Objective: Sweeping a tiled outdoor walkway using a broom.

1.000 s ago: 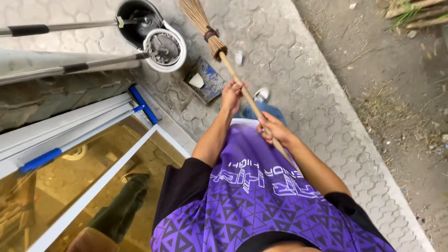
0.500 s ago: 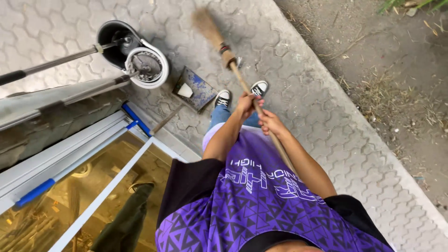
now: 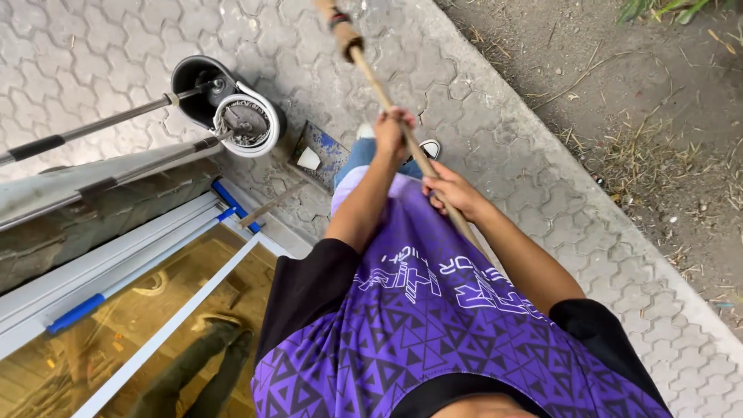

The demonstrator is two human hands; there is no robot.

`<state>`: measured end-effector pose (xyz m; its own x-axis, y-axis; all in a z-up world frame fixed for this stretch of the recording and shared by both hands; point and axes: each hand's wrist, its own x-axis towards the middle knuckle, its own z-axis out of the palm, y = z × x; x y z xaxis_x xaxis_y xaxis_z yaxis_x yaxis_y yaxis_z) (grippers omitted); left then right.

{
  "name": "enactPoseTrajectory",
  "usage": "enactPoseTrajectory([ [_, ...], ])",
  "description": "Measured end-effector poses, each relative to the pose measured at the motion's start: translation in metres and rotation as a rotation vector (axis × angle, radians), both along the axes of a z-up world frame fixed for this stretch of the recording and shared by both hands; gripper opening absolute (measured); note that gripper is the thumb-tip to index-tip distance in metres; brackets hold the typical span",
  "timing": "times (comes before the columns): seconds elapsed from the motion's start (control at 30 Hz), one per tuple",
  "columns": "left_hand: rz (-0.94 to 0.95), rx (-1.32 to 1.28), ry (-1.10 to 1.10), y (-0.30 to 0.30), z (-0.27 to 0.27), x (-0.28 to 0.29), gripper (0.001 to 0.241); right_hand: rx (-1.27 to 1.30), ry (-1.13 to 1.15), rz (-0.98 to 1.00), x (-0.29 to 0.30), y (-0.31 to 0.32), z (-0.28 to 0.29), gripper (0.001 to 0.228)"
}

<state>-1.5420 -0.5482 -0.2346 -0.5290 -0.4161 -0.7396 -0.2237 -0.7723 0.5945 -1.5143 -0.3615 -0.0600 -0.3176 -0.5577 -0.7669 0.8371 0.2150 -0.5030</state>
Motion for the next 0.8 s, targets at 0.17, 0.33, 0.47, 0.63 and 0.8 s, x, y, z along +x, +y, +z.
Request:
enactPoseTrajectory([
  [0.17,0.082,0.067,-0.12,-0.089,-0.003,0.052,0.039,-0.056,-0.148,0.099,-0.016,-0.073,-0.029,0.065],
  [0.33,-0.152,-0.013,-0.316,-0.099,-0.045,0.046,0.03,-0.014,-0.147,0.073,-0.013,-0.093,-0.085,0.055],
  [0.47,-0.75,-0.02,-0.311,-0.048,-0.018,-0.02,0.036,0.243,-0.211,-0.213,-0.02,-0.055,-0.053,0.063],
  [0.63,-0.621,0.519,-0.081,-0.051,-0.006,-0.042,0.036,0.344,-0.155,-0.224,-0.039,-0.073,0.037,0.054],
  [0.8,-0.424,0.489,-0.007,-0.114,0.033,-0.026,0.078,0.251,-0.094,-0.273,-0.055,-0.143,-0.012,0.043],
])
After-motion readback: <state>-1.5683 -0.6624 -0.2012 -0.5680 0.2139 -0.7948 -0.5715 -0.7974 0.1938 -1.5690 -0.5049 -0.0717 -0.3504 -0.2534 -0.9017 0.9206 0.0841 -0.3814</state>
